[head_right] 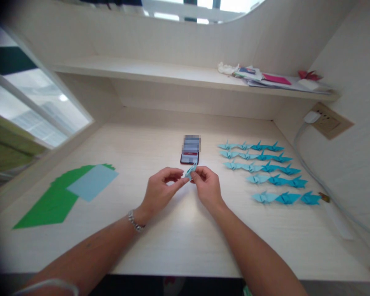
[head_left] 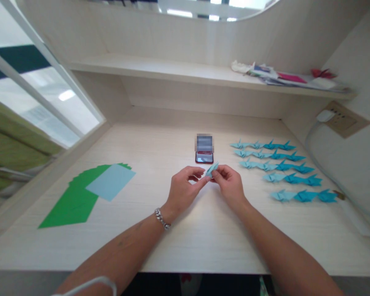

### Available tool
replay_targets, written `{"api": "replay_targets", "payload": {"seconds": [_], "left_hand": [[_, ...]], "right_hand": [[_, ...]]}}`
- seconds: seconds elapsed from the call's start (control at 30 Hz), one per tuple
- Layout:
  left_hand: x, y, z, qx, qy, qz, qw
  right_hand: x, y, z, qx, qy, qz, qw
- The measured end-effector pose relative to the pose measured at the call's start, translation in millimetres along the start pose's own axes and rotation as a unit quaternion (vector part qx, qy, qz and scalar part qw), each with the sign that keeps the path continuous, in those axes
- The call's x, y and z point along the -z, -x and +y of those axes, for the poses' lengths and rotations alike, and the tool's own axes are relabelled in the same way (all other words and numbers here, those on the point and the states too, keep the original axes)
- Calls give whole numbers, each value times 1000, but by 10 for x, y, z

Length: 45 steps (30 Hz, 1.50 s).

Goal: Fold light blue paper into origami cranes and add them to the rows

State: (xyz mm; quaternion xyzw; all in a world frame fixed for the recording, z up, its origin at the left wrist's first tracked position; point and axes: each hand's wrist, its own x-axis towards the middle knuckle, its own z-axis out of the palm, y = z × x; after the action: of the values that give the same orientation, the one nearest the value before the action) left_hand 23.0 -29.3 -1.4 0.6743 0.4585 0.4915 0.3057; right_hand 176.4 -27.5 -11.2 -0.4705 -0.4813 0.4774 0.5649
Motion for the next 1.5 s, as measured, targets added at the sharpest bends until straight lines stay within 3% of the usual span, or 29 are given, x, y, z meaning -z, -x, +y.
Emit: {"api": "replay_targets", "payload": {"seconds": [0.33, 0.6, 1.03, 1.3, 1.5], "left_hand": [[19, -22, 76, -69, -35, -16, 997], [-2, -7, 39, 9, -6, -50, 999], [0, -50, -77, 32, 16, -37, 999], [-41, -77, -162, 98, 85, -65, 989], [-42, -72, -125, 128, 166, -38, 977]], "right_hand": [[-12, 16, 7, 39, 47, -1, 998], [-23, 51, -12, 65, 118, 1, 991], [-26, 62, -23, 69, 166, -8, 984], [-15, 55, -8, 59, 167, -15, 984], [-25, 25, 59, 20, 98, -22, 995]]}}
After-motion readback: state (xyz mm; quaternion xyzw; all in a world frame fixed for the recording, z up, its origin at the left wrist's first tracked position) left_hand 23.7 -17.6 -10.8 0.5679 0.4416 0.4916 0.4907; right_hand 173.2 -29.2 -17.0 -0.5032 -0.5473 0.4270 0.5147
